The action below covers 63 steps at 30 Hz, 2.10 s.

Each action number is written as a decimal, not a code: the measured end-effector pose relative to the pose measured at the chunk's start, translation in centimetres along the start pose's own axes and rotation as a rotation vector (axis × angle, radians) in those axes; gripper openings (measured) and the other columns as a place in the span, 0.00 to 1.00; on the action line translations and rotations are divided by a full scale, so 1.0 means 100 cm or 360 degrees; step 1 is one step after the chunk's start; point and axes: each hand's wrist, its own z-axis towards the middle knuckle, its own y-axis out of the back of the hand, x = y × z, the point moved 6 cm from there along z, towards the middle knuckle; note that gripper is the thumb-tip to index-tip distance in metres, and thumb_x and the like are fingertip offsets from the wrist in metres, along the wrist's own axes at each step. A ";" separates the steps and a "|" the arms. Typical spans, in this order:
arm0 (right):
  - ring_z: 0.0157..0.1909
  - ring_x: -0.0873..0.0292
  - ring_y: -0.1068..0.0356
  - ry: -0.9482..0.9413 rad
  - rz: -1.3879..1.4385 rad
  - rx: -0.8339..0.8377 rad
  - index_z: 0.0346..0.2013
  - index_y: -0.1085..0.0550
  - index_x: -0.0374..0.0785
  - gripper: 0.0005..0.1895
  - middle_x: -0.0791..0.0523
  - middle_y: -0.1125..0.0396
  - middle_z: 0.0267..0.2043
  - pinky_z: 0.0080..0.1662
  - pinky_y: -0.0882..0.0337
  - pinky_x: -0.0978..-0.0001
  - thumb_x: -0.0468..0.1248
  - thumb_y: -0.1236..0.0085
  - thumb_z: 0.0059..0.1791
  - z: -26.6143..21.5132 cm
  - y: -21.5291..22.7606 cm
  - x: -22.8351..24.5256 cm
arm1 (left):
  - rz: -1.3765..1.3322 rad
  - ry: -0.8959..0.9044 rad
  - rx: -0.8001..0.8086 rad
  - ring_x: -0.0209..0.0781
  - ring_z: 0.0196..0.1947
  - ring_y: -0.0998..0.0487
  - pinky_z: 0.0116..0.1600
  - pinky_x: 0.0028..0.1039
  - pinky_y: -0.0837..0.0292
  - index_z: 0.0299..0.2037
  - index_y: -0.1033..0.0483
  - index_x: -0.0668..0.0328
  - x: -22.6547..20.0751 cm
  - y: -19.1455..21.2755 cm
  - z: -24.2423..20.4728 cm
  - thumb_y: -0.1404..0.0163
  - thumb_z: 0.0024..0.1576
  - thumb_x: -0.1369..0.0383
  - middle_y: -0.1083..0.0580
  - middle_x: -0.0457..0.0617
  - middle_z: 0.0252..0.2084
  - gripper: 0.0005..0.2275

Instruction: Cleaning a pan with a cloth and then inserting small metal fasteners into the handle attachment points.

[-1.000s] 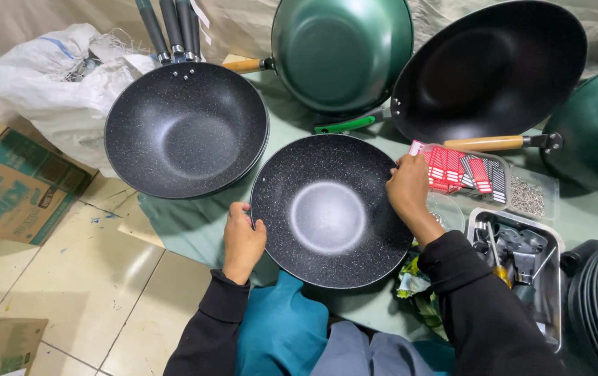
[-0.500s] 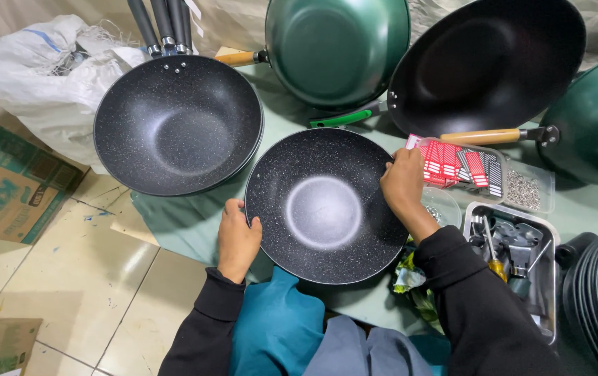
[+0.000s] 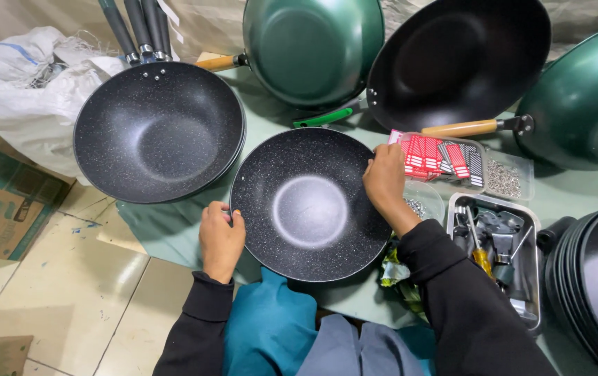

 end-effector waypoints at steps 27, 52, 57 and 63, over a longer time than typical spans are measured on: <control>0.42 0.50 0.29 0.0370 0.0463 0.0002 0.39 0.23 0.45 0.11 0.56 0.34 0.37 0.47 0.29 0.62 0.30 0.36 0.44 0.008 0.086 -0.027 | -0.0557 -0.0695 0.0610 0.60 0.41 0.20 0.47 0.42 0.25 0.34 0.23 0.51 -0.221 -0.068 0.012 0.50 0.56 0.67 0.25 0.53 0.33 0.03; 0.43 0.53 0.26 -0.0731 0.0427 0.0332 0.43 0.19 0.47 0.08 0.53 0.29 0.41 0.44 0.25 0.59 0.40 0.38 0.49 -0.058 0.188 -0.193 | -0.0545 -0.0954 0.1396 0.68 0.44 0.22 0.48 0.52 0.26 0.36 0.25 0.58 -0.382 -0.212 -0.117 0.53 0.58 0.67 0.25 0.60 0.36 0.06; 0.49 0.45 0.25 -0.0695 0.0204 0.0612 0.41 0.19 0.47 0.09 0.51 0.26 0.42 0.51 0.26 0.52 0.42 0.39 0.48 -0.071 0.167 -0.207 | -0.0381 -0.1002 0.1483 0.67 0.44 0.20 0.49 0.49 0.23 0.39 0.23 0.59 -0.374 -0.239 -0.137 0.54 0.58 0.68 0.24 0.61 0.37 0.07; 0.48 0.40 0.25 -0.0609 -0.0006 0.0693 0.40 0.19 0.44 0.08 0.47 0.25 0.40 0.50 0.26 0.47 0.39 0.40 0.48 -0.073 0.140 -0.231 | -0.0406 -0.1066 0.1521 0.64 0.45 0.19 0.49 0.43 0.21 0.44 0.21 0.64 -0.378 -0.288 -0.163 0.54 0.59 0.71 0.24 0.60 0.40 0.10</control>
